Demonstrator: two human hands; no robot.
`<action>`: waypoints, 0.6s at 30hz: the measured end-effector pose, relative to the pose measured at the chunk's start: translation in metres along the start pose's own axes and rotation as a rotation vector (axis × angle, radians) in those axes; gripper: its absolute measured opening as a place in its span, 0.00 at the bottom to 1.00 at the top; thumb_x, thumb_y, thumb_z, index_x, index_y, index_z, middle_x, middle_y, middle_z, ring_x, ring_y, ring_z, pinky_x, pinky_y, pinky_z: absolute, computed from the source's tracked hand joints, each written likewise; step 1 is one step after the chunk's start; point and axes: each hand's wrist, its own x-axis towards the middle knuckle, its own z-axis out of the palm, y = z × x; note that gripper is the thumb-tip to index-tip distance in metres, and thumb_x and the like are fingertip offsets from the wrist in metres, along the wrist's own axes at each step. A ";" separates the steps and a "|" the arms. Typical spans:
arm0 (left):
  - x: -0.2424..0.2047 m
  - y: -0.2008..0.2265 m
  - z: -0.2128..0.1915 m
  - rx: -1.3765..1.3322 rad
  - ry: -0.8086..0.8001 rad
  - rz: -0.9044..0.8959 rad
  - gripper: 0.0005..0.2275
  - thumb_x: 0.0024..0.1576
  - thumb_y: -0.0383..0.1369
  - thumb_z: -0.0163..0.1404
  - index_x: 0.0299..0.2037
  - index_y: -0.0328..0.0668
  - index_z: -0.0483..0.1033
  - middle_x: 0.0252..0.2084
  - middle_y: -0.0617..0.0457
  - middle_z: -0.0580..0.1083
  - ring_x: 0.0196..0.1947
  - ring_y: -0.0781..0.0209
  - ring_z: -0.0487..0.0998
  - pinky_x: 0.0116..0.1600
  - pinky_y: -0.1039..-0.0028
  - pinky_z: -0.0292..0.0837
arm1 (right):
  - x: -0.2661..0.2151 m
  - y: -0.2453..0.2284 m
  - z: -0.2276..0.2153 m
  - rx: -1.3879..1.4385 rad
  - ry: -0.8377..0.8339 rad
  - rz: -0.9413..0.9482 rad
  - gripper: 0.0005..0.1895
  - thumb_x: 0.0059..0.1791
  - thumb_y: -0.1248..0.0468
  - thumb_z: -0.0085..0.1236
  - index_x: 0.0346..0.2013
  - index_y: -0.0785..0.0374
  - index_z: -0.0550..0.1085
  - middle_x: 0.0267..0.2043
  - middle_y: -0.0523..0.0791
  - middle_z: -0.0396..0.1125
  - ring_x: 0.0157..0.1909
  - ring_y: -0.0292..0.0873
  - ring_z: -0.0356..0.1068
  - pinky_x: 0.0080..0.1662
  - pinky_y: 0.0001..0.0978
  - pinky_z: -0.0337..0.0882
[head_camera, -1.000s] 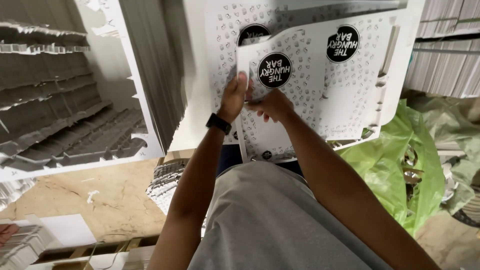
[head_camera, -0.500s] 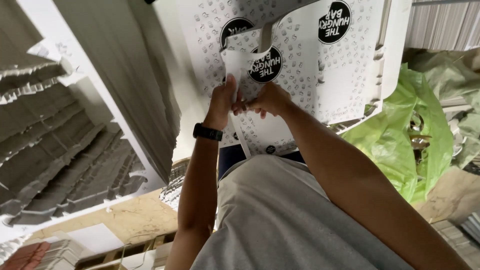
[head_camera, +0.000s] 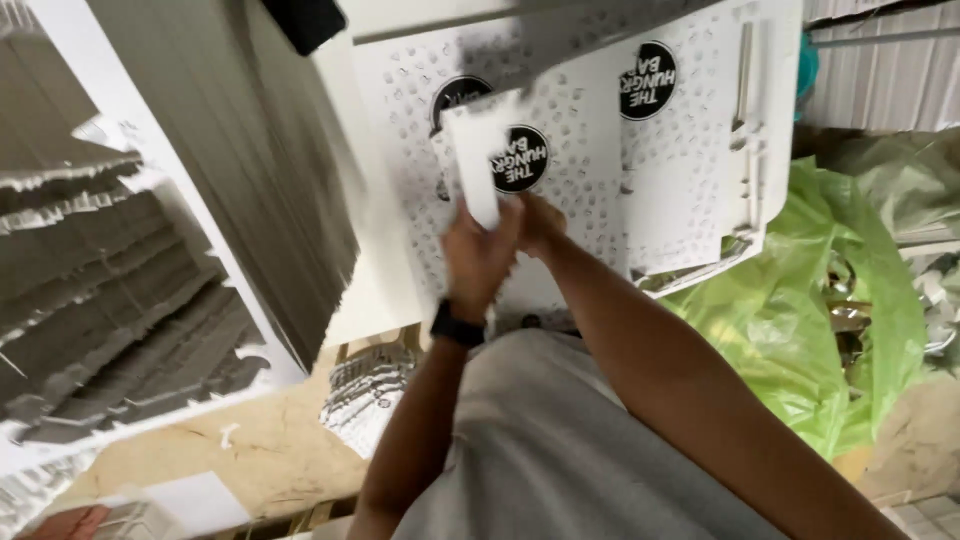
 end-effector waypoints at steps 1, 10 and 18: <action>0.007 0.000 0.007 -0.007 0.006 0.003 0.13 0.57 0.42 0.55 0.30 0.43 0.71 0.14 0.43 0.73 0.14 0.53 0.79 0.14 0.66 0.71 | -0.017 -0.008 -0.016 -0.008 0.004 -0.004 0.27 0.42 0.71 0.63 0.56 0.62 0.70 0.49 0.49 0.73 0.55 0.58 0.74 0.55 0.60 0.71; 0.022 -0.006 0.018 0.625 0.315 0.306 0.16 0.46 0.34 0.55 0.45 0.48 0.76 0.25 0.53 0.76 0.30 0.44 0.83 0.39 0.53 0.79 | 0.039 0.069 0.009 0.573 0.539 -0.685 0.09 0.42 0.61 0.72 0.29 0.61 0.80 0.21 0.45 0.70 0.28 0.46 0.71 0.37 0.37 0.70; 0.019 -0.024 0.027 0.621 0.556 0.654 0.14 0.42 0.34 0.59 0.39 0.43 0.82 0.16 0.58 0.73 0.21 0.56 0.77 0.39 0.71 0.76 | 0.084 0.121 -0.108 0.768 0.493 -0.316 0.27 0.46 0.44 0.68 0.48 0.59 0.74 0.41 0.45 0.69 0.45 0.46 0.72 0.46 0.46 0.72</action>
